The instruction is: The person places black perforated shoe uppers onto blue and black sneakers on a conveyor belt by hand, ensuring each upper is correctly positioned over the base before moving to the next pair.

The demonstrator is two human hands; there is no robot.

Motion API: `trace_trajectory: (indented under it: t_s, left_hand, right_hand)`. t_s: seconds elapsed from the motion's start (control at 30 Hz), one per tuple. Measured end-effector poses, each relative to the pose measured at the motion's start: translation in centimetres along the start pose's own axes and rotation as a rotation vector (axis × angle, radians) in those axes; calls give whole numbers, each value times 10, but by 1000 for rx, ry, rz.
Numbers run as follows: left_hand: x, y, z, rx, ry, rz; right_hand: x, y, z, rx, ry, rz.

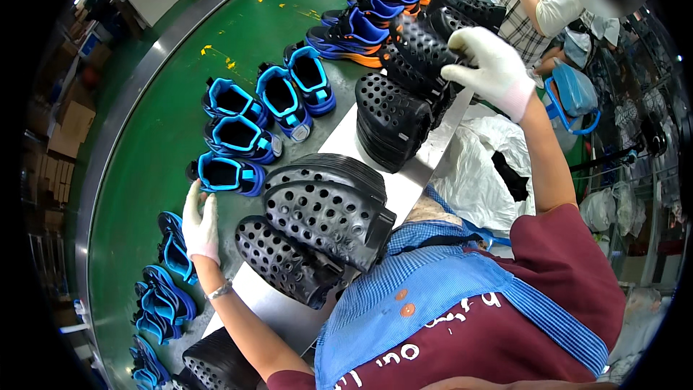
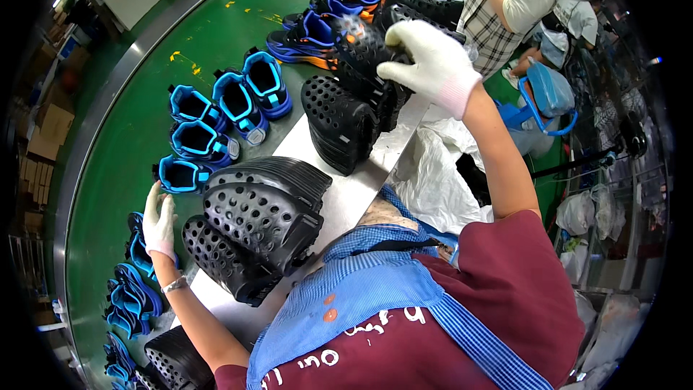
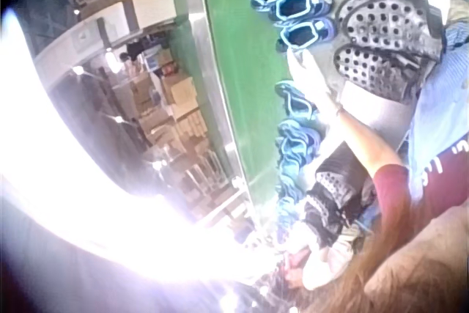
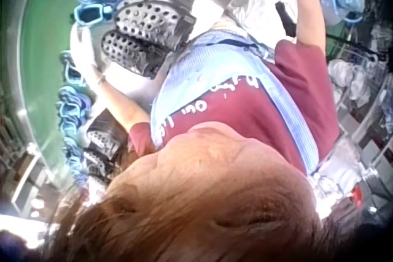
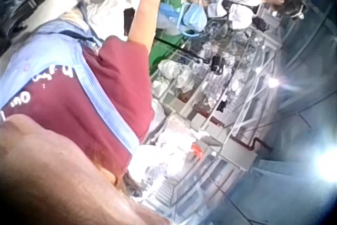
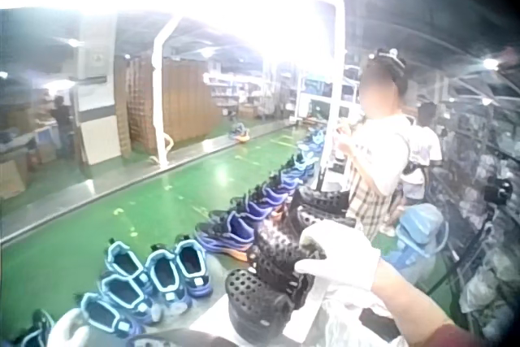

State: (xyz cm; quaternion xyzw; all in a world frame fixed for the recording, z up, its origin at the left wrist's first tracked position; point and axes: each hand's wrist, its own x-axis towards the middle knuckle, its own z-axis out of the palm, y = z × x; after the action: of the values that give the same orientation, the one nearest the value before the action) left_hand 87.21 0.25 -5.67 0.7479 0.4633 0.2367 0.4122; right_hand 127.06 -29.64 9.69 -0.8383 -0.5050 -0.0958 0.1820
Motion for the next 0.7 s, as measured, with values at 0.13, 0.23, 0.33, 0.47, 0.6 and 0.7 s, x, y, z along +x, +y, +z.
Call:
trace_trajectory:
  t_s: [0.13, 0.23, 0.33, 0.47, 0.6, 0.7]
  left_hand:
    - [-16, -9, -7, -79, -13, -11]
    - [-25, -10, -10, -143, -56, -50]
    - [-20, 16, -8, -326, 24, -18]
    - [-17, 83, -3, -792, -266, 287]
    - [-27, 107, 1, -1402, -454, 236]
    - [-23, 88, -5, -1426, -310, 196]
  right_hand:
    - [-6, 10, 14, 84, -69, 33]
    - [-1, -6, 3, 97, -23, 81]
    - [13, -40, -4, 233, 105, -97]
    - [42, -128, -3, 512, 13, -443]
    - [71, -207, 31, 536, -149, -795]
    - [83, -243, 68, 528, -232, -873]
